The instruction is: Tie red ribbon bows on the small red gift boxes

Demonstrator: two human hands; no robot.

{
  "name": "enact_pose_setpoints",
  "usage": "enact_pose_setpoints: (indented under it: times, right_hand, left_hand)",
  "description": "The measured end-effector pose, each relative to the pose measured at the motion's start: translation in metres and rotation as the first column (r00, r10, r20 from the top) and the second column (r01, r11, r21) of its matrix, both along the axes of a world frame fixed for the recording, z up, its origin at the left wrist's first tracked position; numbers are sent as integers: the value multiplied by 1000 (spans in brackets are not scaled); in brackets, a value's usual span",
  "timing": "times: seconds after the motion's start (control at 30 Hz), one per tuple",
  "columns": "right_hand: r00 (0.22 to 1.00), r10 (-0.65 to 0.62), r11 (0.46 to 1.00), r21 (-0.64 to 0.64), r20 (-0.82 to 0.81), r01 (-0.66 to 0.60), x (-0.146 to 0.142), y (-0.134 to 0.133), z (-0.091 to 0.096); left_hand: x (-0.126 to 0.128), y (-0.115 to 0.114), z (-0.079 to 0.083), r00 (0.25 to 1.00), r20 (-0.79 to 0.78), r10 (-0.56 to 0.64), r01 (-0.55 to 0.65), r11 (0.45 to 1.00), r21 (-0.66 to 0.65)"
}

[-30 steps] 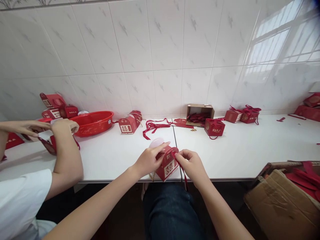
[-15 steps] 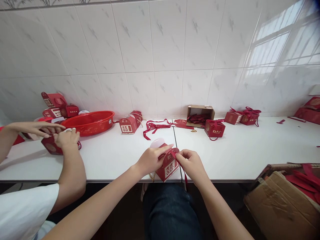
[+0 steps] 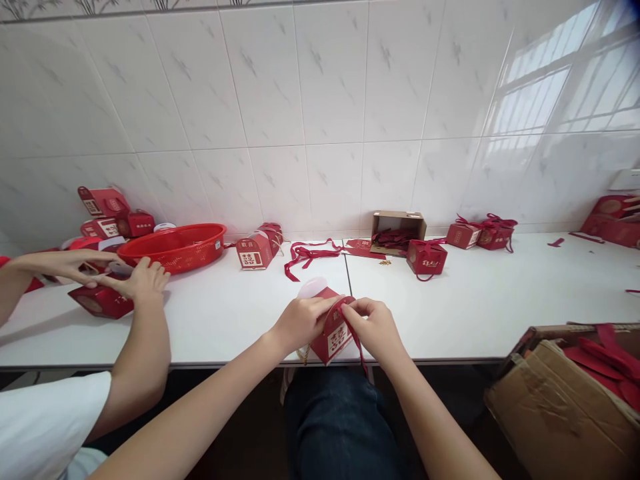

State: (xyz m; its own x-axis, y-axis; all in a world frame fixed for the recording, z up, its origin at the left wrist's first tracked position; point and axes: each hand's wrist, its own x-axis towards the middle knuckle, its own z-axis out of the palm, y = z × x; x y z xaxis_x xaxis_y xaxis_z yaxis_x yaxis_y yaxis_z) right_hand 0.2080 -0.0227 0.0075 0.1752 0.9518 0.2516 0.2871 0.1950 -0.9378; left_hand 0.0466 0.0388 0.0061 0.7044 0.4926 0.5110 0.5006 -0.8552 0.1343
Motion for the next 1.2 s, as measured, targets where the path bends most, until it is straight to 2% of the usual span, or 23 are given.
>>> enact_pose_setpoints:
  times: [0.13,0.2,0.23,0.33,0.4,0.47,0.57,0.63,0.7,0.77,0.9,0.97,1.07,1.13,1.2]
  right_hand:
    - [993,-115,986,121,27,111,2,0,-5]
    - [984,-175,961,222,26,165,3,1,-4]
    - [987,-161,955,256,19,151,4,2,-2]
    - [996,55,961,275,-72,-34,4,5,8]
    - [962,206,953,261,-182,-154,5,4,17]
    - [922,260,942,283,-287,-178,7,-2,26]
    - [879,232,926,370,-416,-69,11,-20,37]
    - [848,214,909,416,-486,9,14,-33,40]
    - [815,207,893,446,-541,68,14,-43,40]
    - [772,200,874,467,-603,139,11,-49,38]
    - [695,174,841,473,-697,264,1,-51,28]
    - [678,183,862,448,-712,239,-7,-45,23]
    - [632,218,914,382,-744,136,-20,-26,17]
    - [603,228,942,331,-765,63,-28,-7,13]
    - [610,229,960,281,-759,-12,-33,13,8]
  left_hand:
    - [0,3,4,998,65,25,-32,993,111]
    - [2,2,13,993,102,54,-74,976,205]
    - [3,0,20,992,109,67,-93,963,254]
    - [7,-8,41,986,147,78,-130,913,388]
    - [10,-12,51,969,227,92,-181,894,411]
    - [11,-12,53,925,340,169,-287,897,335]
    - [10,-2,42,818,405,409,-456,889,22]
    - [9,6,30,766,326,553,-506,833,-225]
    - [9,13,19,750,242,615,-511,772,-377]
    - [11,14,12,750,217,625,-513,757,-405]
    - [18,9,6,755,234,612,-542,784,-304]
    - [20,6,5,763,228,605,-552,793,-257]
    - [21,4,7,768,185,613,-573,787,-228]
    - [21,4,7,758,165,631,-586,770,-252]
    - [19,5,7,759,204,618,-539,772,-336]
